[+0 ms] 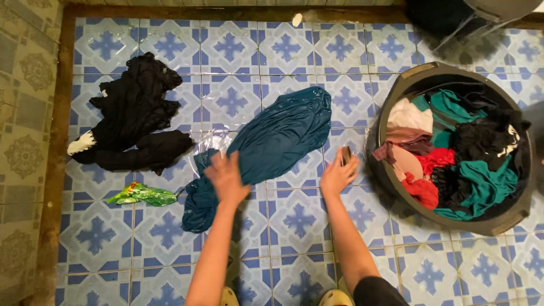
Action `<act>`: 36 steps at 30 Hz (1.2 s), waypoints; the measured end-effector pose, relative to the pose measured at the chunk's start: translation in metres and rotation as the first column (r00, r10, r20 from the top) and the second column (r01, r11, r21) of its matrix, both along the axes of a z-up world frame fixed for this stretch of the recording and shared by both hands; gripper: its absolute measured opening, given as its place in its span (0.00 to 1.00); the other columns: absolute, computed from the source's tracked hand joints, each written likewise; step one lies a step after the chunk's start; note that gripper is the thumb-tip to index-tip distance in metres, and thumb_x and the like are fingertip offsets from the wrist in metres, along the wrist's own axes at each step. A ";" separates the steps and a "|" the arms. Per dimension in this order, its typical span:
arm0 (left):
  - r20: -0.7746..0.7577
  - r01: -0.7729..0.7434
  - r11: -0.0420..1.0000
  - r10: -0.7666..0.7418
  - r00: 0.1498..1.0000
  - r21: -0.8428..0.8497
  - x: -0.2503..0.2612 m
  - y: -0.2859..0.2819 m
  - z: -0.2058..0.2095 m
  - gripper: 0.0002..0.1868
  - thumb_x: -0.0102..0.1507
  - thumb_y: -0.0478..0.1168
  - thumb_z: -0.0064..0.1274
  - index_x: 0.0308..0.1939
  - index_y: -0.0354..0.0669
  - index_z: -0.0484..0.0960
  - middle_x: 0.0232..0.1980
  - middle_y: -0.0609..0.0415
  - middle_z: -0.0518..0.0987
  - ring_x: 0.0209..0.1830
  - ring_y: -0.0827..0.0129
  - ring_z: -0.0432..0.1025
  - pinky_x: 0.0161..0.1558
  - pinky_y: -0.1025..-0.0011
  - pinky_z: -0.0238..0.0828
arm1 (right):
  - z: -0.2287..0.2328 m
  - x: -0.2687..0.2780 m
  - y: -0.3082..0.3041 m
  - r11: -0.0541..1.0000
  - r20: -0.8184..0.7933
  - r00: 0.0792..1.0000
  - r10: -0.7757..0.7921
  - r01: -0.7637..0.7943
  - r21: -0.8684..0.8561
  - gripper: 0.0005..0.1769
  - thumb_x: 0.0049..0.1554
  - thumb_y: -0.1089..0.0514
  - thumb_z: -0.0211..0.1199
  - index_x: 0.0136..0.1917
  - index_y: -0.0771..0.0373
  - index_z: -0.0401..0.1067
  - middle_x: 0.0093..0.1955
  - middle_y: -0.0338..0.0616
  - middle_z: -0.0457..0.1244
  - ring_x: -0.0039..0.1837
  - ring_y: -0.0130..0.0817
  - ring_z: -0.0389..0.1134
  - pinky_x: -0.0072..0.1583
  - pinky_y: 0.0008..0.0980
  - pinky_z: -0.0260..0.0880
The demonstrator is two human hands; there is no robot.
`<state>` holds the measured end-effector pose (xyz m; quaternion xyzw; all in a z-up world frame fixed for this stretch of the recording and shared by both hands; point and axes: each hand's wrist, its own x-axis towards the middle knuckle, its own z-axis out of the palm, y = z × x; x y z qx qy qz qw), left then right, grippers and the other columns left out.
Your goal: The person scrubs clothes on the tiled floor using a brush, soaps them, and wrings the garments out by hand.
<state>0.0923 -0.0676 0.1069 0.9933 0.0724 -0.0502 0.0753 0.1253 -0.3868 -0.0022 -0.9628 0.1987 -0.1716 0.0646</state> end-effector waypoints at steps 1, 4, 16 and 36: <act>0.006 0.001 1.000 -0.001 1.000 -0.001 0.013 -0.008 -0.008 0.65 0.39 0.59 0.74 0.76 0.51 0.60 0.79 0.40 0.52 0.81 0.42 0.41 0.72 0.33 0.34 | 0.005 -0.009 0.011 1.000 0.006 1.000 -0.001 0.001 -0.001 0.41 0.57 0.55 0.65 0.81 0.41 0.58 0.76 0.68 0.50 0.76 0.63 0.53 0.70 0.62 0.53; 0.088 0.068 0.967 -0.048 0.995 -0.247 0.043 -0.033 -0.039 0.78 0.31 0.62 0.78 0.77 0.40 0.51 0.79 0.30 0.44 0.79 0.37 0.36 0.69 0.32 0.28 | 0.023 -0.031 0.035 0.951 0.019 0.958 0.285 -0.285 0.118 0.45 0.57 0.53 0.66 0.83 0.45 0.53 0.82 0.66 0.44 0.82 0.64 0.43 0.76 0.63 0.45; 0.117 0.162 0.816 -0.117 0.986 -0.554 -0.015 -0.033 -0.042 0.32 0.55 0.46 0.66 0.61 0.40 0.77 0.58 0.40 0.79 0.62 0.47 0.73 0.64 0.56 0.69 | 0.095 -0.021 0.091 0.300 0.172 0.472 0.865 -0.760 0.576 0.84 0.27 0.38 0.84 0.82 0.60 0.36 0.84 0.64 0.26 0.84 0.66 0.26 0.76 0.62 0.31; 0.291 0.215 0.448 0.107 0.951 -0.868 0.032 -0.047 0.096 0.21 0.51 0.44 0.72 0.42 0.43 0.80 0.38 0.52 0.83 0.39 0.71 0.78 0.45 0.70 0.75 | 0.116 -0.014 0.141 0.199 0.325 0.675 0.662 -0.577 0.792 0.26 0.46 0.53 0.78 0.55 0.64 0.75 0.45 0.47 0.74 0.49 0.42 0.78 0.49 0.41 0.76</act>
